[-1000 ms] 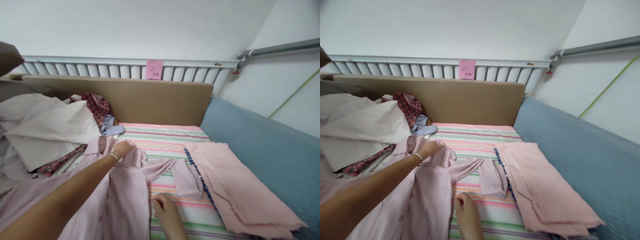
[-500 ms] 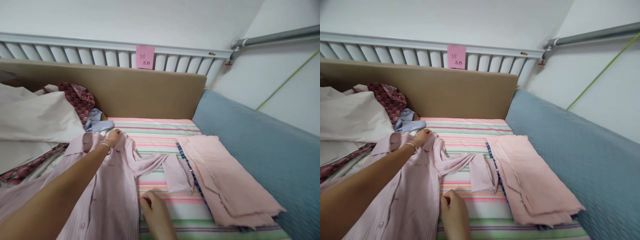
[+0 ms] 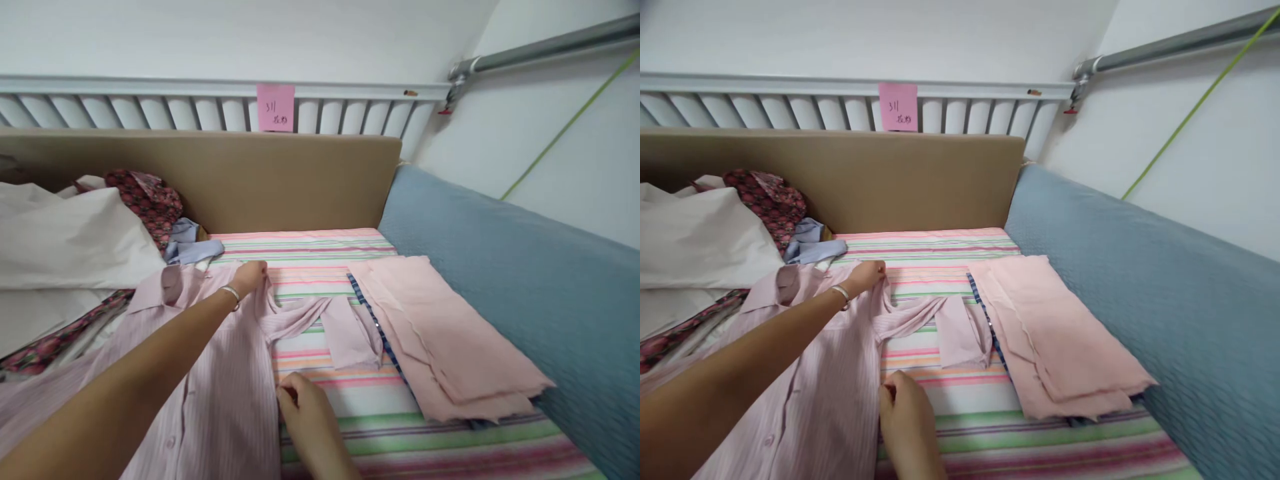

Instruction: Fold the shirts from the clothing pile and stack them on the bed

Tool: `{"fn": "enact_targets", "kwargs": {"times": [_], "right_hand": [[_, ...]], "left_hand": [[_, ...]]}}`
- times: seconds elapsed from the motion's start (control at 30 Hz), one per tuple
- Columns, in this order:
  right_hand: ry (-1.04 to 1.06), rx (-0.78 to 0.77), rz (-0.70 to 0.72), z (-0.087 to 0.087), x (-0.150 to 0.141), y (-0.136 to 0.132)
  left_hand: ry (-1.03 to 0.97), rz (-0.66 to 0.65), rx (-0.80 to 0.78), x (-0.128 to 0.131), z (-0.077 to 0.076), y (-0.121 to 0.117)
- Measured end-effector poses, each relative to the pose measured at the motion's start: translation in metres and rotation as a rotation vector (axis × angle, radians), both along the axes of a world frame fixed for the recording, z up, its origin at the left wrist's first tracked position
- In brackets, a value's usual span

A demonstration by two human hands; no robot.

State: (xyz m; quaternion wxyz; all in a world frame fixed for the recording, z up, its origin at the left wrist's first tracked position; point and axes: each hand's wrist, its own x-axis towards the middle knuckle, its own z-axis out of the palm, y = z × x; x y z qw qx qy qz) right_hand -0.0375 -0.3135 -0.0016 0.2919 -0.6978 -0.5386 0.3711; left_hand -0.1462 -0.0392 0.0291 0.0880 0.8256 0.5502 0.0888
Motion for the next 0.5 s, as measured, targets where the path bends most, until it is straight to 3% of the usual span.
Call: {"fn": "enact_targets", "kwargs": {"times": [0.17, 0.3, 0.4, 0.5], "right_hand": [[0.04, -0.014, -0.008, -0.001, 0.003, 0.002], [0.082, -0.033, -0.007, -0.004, 0.005, 0.004], [0.111, -0.101, -0.01, -0.005, 0.005, 0.006], [0.171, -0.254, -0.012, -0.002, 0.004, 0.005]], "left_hand": [[-0.196, 0.1, 0.043, -0.007, -0.008, 0.015], [-0.328, 0.057, 0.013, -0.011, -0.022, 0.006], [-0.413, -0.007, 0.012, -0.024, -0.02, -0.023], [-0.462, -0.063, 0.035, -0.063, -0.01, -0.077]]}}
